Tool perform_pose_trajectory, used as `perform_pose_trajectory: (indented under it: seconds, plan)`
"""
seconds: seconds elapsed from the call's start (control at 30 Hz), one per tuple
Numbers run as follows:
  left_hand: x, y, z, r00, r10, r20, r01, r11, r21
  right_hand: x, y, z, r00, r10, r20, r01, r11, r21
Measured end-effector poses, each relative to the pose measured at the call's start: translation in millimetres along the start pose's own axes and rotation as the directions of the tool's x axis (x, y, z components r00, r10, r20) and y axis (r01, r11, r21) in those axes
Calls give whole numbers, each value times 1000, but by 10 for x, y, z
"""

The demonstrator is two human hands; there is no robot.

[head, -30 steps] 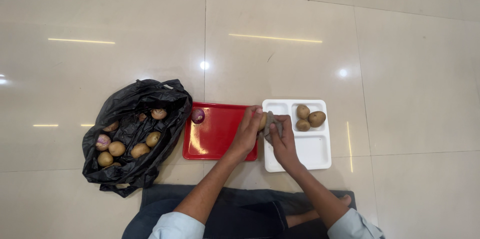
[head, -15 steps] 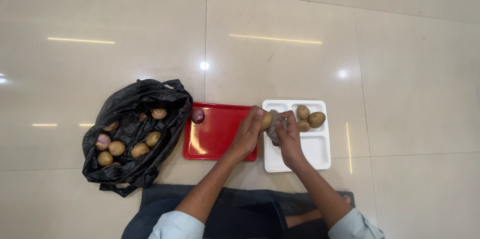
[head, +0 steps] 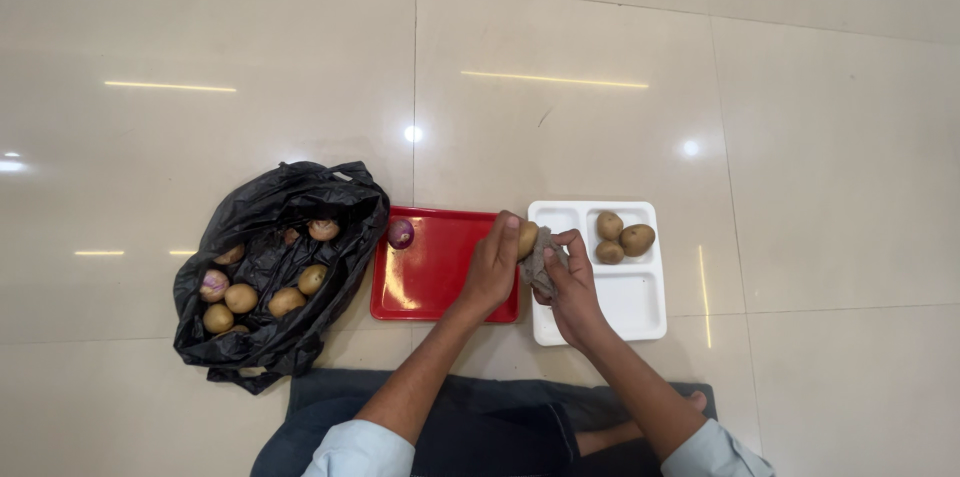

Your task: The person peels potatoes using a peeler and places them on a white tray. They take potatoes from a black bag, peel them over a red tray, and transfer the peeled potatoes to the white tray.

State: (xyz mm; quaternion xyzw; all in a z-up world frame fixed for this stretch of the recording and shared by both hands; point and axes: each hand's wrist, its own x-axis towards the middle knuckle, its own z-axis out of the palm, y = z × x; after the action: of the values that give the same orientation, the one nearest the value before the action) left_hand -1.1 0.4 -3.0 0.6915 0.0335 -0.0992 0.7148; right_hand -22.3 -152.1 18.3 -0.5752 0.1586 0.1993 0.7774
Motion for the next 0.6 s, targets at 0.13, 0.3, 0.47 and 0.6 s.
perform_pose_trajectory:
  seconds: [0.13, 0.3, 0.47, 0.6]
  plan:
    - [-60, -11, 82, 999, 48, 25, -49, 997, 56, 115, -32, -70, 999, 10, -40, -9, 1000, 20]
    - [-29, -39, 16, 1000, -1, -22, 5, 988, 156, 58, 88, 24, 995, 71, -74, -68, 997, 35]
    - [-39, -100, 14, 999, 41, -21, -39, 994, 98, -182, -35, 39, 959, -191, 209, 240, 939, -244]
    - [-91, -121, -13, 977, 205, 54, -212, 957, 198, -363, -360, 155, 857, -355, 374, 501, 747, -437]
